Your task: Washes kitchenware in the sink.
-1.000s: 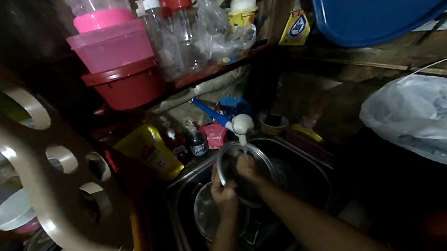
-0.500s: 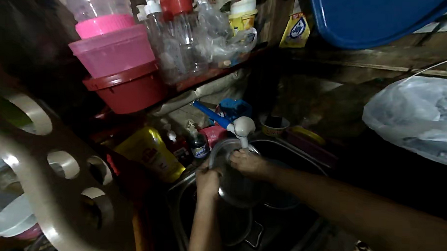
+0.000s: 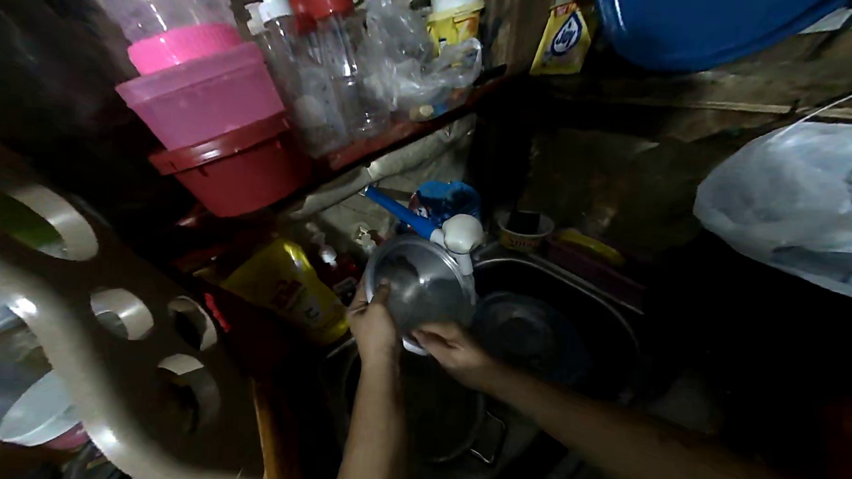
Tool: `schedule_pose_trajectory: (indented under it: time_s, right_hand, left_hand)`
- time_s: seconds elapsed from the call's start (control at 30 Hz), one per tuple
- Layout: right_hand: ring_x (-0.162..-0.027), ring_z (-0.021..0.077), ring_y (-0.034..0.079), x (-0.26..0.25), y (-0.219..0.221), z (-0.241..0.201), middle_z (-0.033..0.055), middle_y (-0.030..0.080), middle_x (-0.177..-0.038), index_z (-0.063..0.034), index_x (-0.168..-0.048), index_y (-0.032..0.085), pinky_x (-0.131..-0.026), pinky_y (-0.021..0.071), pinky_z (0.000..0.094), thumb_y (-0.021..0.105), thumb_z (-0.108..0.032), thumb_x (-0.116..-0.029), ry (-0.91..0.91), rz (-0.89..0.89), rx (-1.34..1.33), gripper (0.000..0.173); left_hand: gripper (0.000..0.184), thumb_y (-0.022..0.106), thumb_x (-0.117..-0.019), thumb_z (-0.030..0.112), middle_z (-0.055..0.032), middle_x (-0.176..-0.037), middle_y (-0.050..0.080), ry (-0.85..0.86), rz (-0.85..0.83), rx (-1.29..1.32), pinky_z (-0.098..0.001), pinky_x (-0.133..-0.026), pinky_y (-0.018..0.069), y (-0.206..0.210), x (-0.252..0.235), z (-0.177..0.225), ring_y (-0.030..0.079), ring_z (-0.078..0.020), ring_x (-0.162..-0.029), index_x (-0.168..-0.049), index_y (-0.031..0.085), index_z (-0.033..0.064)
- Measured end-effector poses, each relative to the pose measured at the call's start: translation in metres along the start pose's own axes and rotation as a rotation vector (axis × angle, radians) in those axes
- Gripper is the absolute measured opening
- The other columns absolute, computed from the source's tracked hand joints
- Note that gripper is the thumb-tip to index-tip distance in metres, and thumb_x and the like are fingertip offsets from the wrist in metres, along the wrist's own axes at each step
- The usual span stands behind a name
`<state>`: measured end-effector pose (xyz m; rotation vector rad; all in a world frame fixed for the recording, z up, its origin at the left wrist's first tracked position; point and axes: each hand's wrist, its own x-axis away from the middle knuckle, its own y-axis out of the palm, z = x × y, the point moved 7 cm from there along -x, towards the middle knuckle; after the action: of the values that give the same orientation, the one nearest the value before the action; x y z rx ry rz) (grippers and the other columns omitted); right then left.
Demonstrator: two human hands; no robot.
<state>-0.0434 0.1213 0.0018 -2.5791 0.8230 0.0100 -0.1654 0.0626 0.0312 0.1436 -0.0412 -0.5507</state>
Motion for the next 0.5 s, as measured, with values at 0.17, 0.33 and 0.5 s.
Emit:
schedule_pose_trajectory:
  time_s: [0.17, 0.33, 0.5]
  right_hand:
    - [-0.108, 0.0369, 0.066, -0.016, -0.002, 0.026, 0.0234, 0.069, -0.113, 0.0021, -0.117, 0.07, -0.096, 0.0491, 0.0578, 0.051, -0.023, -0.1075, 0.245, -0.402, 0.411, 0.033]
    - [-0.12, 0.0307, 0.062, -0.027, 0.016, 0.002, 0.0214, 0.065, -0.128, 0.0003, -0.133, 0.061, -0.106, 0.0475, 0.049, 0.047, -0.018, -0.1089, 0.306, -0.097, -0.05, 0.034]
    - [-0.13, 0.0456, 0.053, -0.011, -0.013, 0.057, 0.0265, 0.058, -0.138, 0.0017, -0.134, 0.062, -0.11, 0.0399, 0.0633, 0.053, -0.021, -0.1061, 0.204, -0.419, 0.648, 0.038]
  left_hand:
    - [0.026, 0.064, -0.1015, 0.022, -0.0086, -0.105, 0.073, -0.065, -0.004, 0.039, -0.0369, -0.078, 0.0572, 0.009, 0.013, -0.025, 0.068, -0.0158, -0.088, -0.121, 0.071, 0.006]
    - [0.021, 0.065, -0.1007, 0.014, -0.009, -0.094, 0.072, 0.02, 0.057, 0.038, -0.033, -0.074, 0.057, 0.012, 0.018, -0.031, 0.067, -0.0136, -0.08, -0.115, 0.071, -0.0003]
    - [0.02, 0.066, -0.0994, 0.011, -0.0112, -0.104, 0.073, -0.048, 0.038, -0.023, -0.0347, -0.08, 0.0578, -0.002, 0.019, -0.021, 0.069, -0.0156, -0.089, -0.114, 0.071, -0.0014]
